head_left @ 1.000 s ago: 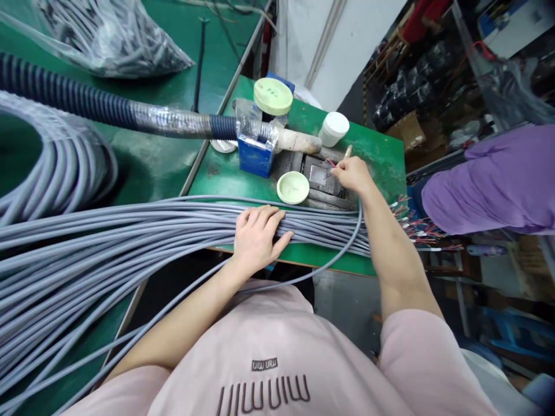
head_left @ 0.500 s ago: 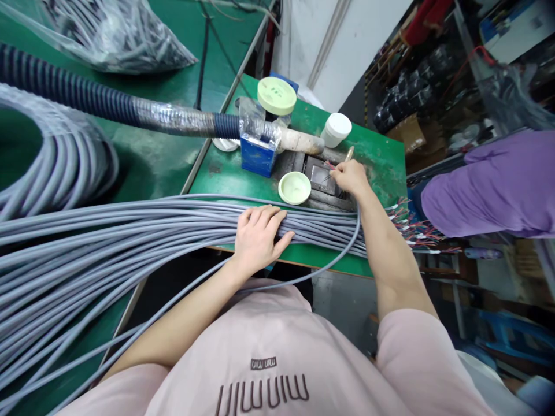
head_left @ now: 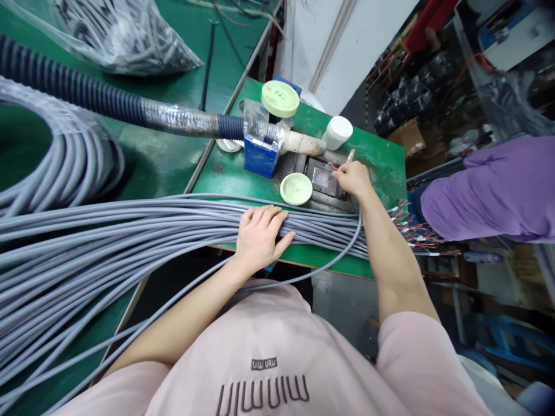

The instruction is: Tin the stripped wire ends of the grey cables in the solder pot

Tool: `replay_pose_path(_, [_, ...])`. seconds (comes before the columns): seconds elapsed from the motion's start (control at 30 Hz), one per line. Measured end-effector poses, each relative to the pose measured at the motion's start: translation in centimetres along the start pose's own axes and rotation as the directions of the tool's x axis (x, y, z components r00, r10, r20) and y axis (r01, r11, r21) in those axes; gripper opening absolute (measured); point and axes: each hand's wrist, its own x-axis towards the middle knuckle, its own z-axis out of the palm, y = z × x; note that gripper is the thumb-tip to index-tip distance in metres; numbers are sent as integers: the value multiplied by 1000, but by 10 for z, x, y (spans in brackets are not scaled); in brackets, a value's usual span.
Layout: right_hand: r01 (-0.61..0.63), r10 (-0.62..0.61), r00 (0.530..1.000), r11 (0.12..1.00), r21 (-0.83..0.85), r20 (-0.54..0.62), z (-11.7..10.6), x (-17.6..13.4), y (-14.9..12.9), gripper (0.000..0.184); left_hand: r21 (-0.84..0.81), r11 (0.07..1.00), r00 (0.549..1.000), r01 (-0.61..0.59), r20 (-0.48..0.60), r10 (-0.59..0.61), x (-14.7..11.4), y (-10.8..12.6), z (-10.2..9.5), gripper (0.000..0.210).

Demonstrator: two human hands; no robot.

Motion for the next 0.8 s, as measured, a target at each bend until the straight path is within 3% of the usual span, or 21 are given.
replay_pose_path(0.57, [-11,11,1000,1000,4,19,3,2,-4,23,-1,1000,1000,-14,-26,14,0,-1,1,42])
replay_pose_path(0.7, [51,-35,994,988,149,-106,-11,-11,0,18,-5,1000,999,-17,-29,17,1,-1,2,42])
replay_pose_path(0.8, [196,-116,970,893,405,-215,-29,-50,-1,28,-12,1000,999,-24,-43,24,1,-3,1,42])
